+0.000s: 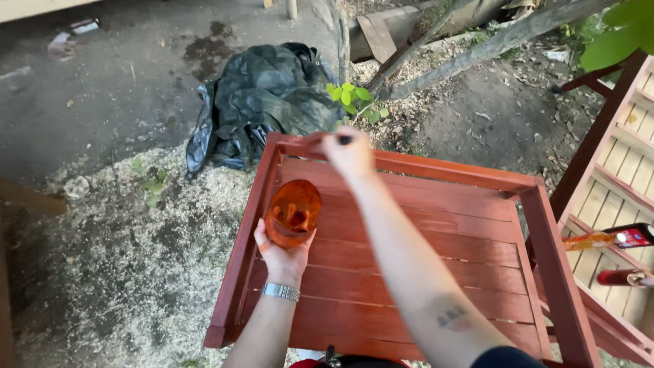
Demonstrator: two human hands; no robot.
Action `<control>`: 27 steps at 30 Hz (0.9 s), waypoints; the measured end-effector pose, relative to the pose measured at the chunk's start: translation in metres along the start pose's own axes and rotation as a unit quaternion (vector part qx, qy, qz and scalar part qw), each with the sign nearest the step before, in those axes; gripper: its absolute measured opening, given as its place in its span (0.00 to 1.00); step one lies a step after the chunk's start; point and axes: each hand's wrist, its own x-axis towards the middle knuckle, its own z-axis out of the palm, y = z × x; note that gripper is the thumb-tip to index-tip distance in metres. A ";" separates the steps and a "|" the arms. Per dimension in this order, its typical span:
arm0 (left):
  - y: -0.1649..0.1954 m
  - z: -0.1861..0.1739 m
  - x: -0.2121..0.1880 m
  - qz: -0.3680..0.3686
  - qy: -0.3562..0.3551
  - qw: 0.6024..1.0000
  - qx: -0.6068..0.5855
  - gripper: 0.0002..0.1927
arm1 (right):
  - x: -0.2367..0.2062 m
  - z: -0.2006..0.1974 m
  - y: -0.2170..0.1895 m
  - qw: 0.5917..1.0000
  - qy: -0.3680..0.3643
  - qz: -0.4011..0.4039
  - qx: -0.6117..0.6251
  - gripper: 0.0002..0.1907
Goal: The person applies reddish-brown wood stain to a wooden tray-like shelf unit using a brush, dipping the brush into a stain container held in the other hand. They brush the top surface, edges, and frame rails, repositioning the unit to coat different sides.
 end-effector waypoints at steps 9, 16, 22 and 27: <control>-0.002 -0.008 0.009 -0.026 -0.001 0.999 -0.035 0.40 | -0.017 -0.054 0.026 0.961 0.104 -0.151 -0.205 0.06; 0.006 -0.014 -0.005 -0.015 -0.018 0.998 -0.053 0.41 | 0.008 0.081 -0.047 0.978 -0.005 -0.199 -0.055 0.06; 0.004 -0.010 -0.005 -0.019 -0.023 0.999 -0.035 0.42 | 0.011 0.004 -0.003 0.993 -0.061 -0.102 -0.023 0.04; 0.004 -0.008 -0.004 -0.029 0.007 0.999 -0.037 0.42 | 0.001 -0.037 0.019 0.979 0.013 -0.178 -0.102 0.04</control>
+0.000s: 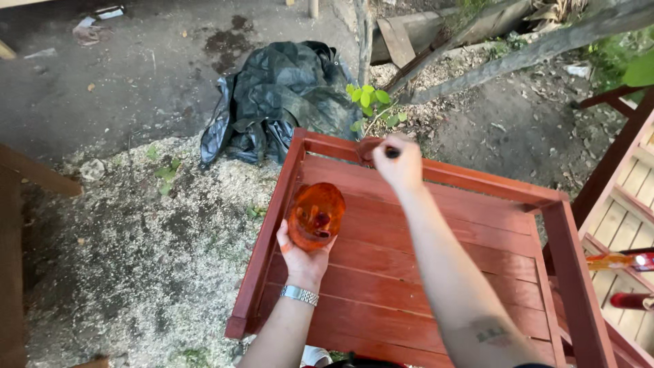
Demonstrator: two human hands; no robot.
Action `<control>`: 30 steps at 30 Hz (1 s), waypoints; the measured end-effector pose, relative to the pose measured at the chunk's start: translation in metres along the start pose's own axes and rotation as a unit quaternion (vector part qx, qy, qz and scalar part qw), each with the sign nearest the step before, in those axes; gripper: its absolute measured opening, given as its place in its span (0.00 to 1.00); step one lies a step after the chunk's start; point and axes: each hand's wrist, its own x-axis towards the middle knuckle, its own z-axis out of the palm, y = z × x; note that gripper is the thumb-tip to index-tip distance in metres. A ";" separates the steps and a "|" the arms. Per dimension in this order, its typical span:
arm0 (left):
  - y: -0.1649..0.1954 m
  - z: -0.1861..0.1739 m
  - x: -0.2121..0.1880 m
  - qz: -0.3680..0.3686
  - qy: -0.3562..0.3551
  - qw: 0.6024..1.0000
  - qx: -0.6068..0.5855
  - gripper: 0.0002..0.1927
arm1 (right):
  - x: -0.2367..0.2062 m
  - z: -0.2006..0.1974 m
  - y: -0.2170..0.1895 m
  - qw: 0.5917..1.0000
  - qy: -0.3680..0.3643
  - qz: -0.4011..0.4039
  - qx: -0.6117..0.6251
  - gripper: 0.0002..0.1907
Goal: The person applies reddish-brown wood stain to a wooden tray-like shelf unit using a brush, dipping the brush into a stain container held in the other hand. They brush the top surface, edges, and frame rails, repositioning the unit to coat different sides.
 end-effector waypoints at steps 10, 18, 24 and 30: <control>0.003 0.006 -0.017 0.019 0.017 1.000 0.005 0.40 | 0.034 0.092 -0.070 0.995 -0.028 -0.006 0.093 0.06; -0.055 0.032 0.006 -0.045 -0.046 0.998 -0.003 0.37 | -0.043 -0.076 0.076 0.996 0.069 0.040 0.028 0.02; -0.102 0.051 0.017 -0.076 -0.062 0.995 0.020 0.37 | -0.088 -0.226 0.168 0.977 0.151 0.111 -0.106 0.04; -0.117 0.058 0.017 -0.063 -0.037 0.996 0.046 0.38 | -0.079 -0.236 0.128 0.940 0.212 0.094 -0.250 0.08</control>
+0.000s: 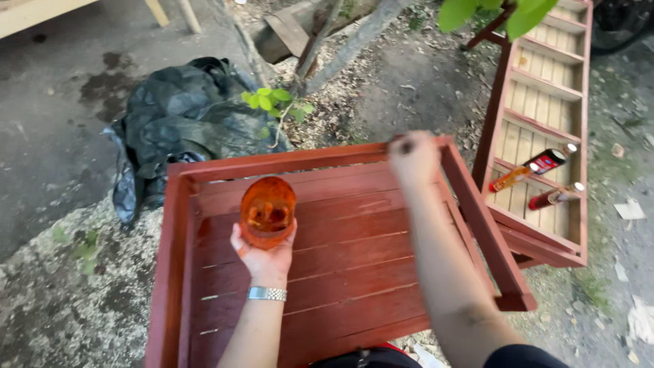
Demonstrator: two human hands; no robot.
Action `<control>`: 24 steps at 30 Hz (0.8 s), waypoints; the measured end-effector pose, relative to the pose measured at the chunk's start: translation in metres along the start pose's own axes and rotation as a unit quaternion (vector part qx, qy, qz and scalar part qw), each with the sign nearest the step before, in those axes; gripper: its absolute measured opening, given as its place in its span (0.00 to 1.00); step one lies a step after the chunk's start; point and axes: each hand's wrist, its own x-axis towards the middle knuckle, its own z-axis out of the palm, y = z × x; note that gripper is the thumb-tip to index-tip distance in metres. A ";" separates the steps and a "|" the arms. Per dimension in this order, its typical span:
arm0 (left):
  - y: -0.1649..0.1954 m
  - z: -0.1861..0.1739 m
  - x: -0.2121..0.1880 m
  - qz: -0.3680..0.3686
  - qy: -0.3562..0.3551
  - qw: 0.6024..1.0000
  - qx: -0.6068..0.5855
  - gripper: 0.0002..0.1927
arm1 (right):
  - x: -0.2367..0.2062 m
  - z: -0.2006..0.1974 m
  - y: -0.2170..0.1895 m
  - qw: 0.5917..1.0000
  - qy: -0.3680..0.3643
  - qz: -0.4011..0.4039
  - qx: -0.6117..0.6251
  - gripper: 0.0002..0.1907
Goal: The person applies reddish-brown wood stain to a wooden tray-like shelf unit using a brush, dipping the brush into a stain container held in the other hand. They brush the top surface, edges, and frame rails, repositioning the unit to coat different sides.
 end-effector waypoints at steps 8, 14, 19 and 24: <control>-0.049 0.010 0.016 -0.011 -0.019 1.000 0.011 0.40 | -0.040 0.033 -0.066 0.963 -0.066 0.006 0.261 0.02; -0.092 0.023 0.027 -0.031 -0.053 0.998 0.030 0.40 | 0.002 -0.029 0.126 0.994 0.007 0.041 0.105 0.05; -0.128 0.036 0.030 -0.050 -0.039 0.997 0.038 0.39 | 0.044 -0.097 0.216 0.979 -0.042 0.199 -0.023 0.07; -0.164 0.049 0.034 -0.083 -0.064 0.993 0.044 0.38 | 0.028 -0.077 0.173 0.990 -0.082 0.039 -0.108 0.06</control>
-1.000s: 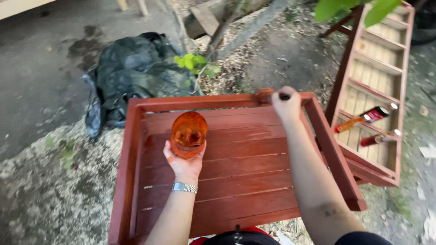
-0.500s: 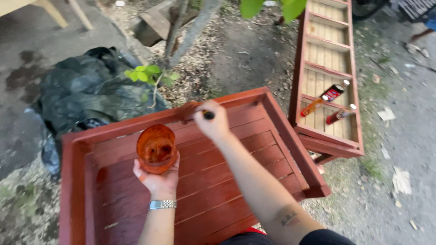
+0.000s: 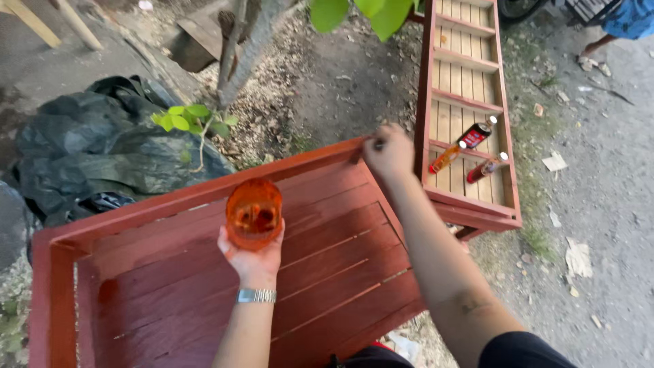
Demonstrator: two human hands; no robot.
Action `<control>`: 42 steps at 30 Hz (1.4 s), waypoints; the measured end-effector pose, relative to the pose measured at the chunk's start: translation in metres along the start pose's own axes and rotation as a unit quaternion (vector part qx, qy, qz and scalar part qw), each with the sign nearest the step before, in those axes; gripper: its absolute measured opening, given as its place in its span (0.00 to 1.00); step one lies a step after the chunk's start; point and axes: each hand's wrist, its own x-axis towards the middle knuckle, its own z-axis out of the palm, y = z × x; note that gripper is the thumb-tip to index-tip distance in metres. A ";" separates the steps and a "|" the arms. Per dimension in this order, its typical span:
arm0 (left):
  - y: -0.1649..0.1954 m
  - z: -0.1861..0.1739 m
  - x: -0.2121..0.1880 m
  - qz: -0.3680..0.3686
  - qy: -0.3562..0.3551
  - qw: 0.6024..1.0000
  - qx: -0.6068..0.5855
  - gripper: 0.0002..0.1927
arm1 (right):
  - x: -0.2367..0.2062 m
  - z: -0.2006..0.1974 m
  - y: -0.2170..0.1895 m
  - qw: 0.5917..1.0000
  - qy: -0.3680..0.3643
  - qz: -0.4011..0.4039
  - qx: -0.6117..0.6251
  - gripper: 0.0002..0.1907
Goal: The person applies reddish-brown wood stain to a wooden tray-like shelf unit using a brush, dipping the brush into a stain container held in the other hand. They brush the top surface, edges, and frame rails, repositioning the unit to coat different sides.
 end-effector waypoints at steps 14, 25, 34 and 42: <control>-0.050 0.011 0.023 -0.012 -0.009 1.000 -0.014 0.39 | 0.036 -0.060 0.051 0.953 -0.226 0.177 0.096 0.08; -0.068 0.012 0.013 -0.033 -0.007 0.999 -0.022 0.37 | -0.013 -0.043 0.061 0.957 -0.143 0.112 0.225 0.05; -0.050 0.014 -0.012 -0.056 0.014 0.998 -0.010 0.37 | 0.036 -0.061 0.038 0.975 -0.117 -0.056 0.179 0.09; -0.044 0.015 -0.021 -0.071 -0.009 0.997 -0.009 0.37 | 0.003 -0.101 0.039 0.939 -0.285 0.133 0.140 0.08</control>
